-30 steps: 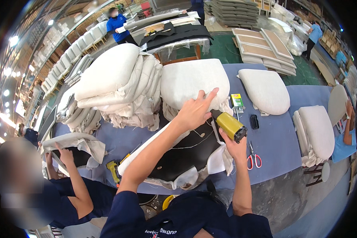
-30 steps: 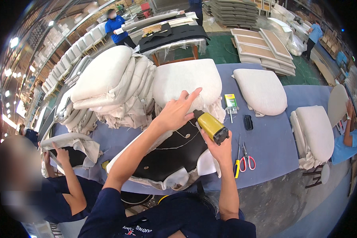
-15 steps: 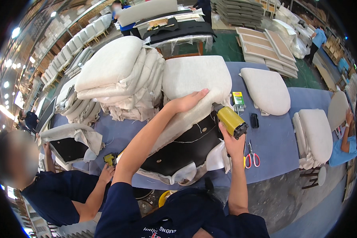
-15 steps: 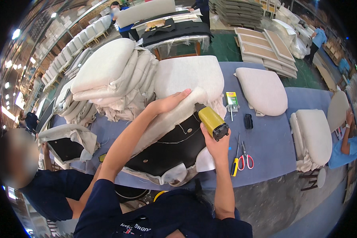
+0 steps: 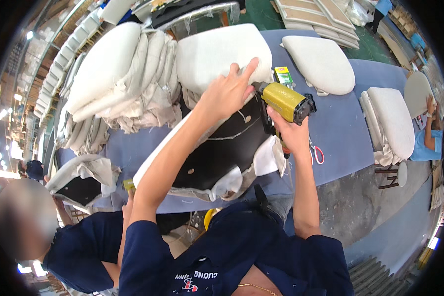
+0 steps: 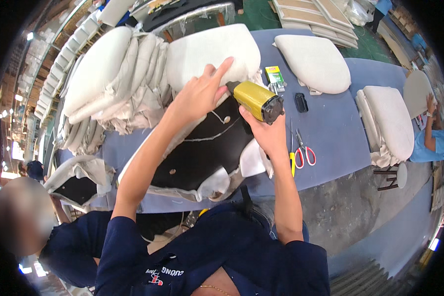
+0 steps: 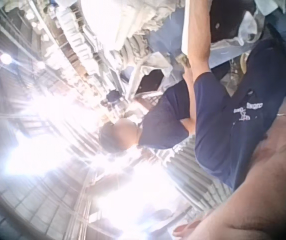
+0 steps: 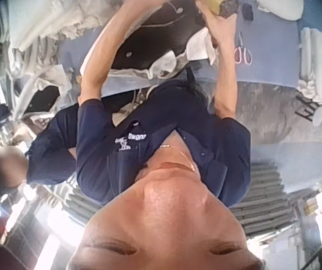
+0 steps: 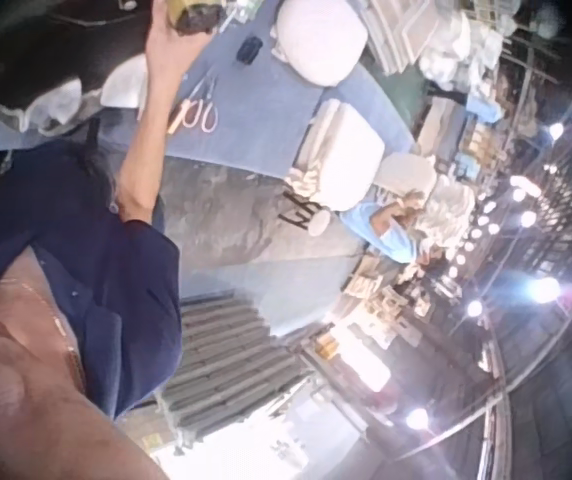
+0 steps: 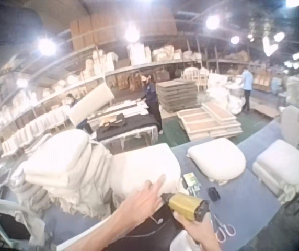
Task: The person staples fabric onto chair cushions using a pneumatic staple gun, trims excess fabric with scissors, and uses a screwdriver to adjust the cushion frame. The person handles multiple cushions, flipping them to work on different sides.
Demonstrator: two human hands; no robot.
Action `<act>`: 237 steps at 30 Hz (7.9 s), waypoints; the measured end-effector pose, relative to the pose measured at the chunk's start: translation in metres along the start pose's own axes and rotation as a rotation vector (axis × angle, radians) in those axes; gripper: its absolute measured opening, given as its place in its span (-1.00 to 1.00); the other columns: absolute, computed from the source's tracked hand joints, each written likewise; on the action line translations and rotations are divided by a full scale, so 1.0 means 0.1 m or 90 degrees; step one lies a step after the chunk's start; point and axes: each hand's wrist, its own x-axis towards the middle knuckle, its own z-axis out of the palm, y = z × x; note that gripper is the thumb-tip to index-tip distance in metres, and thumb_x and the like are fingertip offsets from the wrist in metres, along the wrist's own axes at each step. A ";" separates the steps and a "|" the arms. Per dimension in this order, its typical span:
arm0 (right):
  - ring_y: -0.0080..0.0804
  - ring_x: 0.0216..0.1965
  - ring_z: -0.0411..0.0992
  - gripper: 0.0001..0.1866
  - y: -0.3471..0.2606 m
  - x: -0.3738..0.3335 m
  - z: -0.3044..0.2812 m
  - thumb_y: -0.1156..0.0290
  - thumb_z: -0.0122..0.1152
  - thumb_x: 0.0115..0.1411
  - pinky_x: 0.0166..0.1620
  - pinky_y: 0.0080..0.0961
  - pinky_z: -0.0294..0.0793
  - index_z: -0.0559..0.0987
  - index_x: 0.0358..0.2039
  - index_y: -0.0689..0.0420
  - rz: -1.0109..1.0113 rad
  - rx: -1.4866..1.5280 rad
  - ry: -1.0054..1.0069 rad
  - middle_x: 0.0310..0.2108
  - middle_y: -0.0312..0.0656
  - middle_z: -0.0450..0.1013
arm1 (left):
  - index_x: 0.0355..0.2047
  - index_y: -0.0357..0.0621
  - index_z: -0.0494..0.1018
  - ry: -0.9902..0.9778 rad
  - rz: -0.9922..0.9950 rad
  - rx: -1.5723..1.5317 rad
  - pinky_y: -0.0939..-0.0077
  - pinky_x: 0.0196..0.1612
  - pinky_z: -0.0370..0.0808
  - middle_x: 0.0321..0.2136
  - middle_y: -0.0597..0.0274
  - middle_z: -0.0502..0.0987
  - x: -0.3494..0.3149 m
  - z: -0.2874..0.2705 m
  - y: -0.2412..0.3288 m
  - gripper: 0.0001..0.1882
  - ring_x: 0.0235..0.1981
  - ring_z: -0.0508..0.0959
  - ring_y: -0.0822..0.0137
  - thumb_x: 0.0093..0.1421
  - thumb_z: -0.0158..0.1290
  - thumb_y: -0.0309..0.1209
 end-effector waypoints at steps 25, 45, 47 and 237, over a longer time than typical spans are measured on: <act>-0.66 -0.52 0.36 -0.74 0.13 -0.45 0.06 0.36 0.47 0.22 -0.45 -0.61 0.32 0.62 -0.18 0.23 -0.028 -0.047 0.002 -0.49 -0.38 0.47 | 0.42 -0.19 0.16 -0.186 -0.075 -0.516 0.25 0.30 0.34 0.30 -0.17 0.33 -0.12 -0.18 -0.55 -0.21 0.18 0.47 0.02 0.37 0.06 0.03; -0.47 -0.31 0.59 -0.70 0.06 -0.29 0.23 0.33 0.46 0.22 -0.18 -0.48 0.53 0.67 -0.12 0.25 0.068 0.008 -0.063 -0.31 -0.25 0.66 | 0.43 -0.04 0.10 0.048 -0.050 -0.006 0.06 -0.21 0.55 -0.08 -0.15 0.51 -0.63 -0.20 -0.06 -0.31 -0.29 0.60 -0.17 0.38 0.06 -0.22; -0.47 -0.29 0.60 -0.68 -0.04 -0.31 0.24 0.33 0.47 0.21 -0.15 -0.48 0.54 0.67 -0.12 0.26 0.057 -0.035 -0.083 -0.30 -0.21 0.66 | 0.47 0.07 0.05 0.045 -0.024 0.011 0.11 -0.22 0.56 -0.02 -0.08 0.46 -0.63 -0.23 -0.01 -0.17 -0.33 0.59 -0.13 0.26 0.18 -0.36; -0.25 -0.37 0.52 -0.74 0.15 -1.60 0.54 0.28 0.52 0.13 -0.12 -0.35 0.37 0.72 -0.25 0.16 -0.201 -0.296 -0.402 -0.39 -0.23 0.65 | 0.50 0.10 -0.10 -0.084 -0.386 -0.039 0.02 -0.18 0.59 0.14 -0.22 0.32 -2.51 -0.83 0.82 0.04 -0.28 0.60 -0.30 0.12 0.24 -0.56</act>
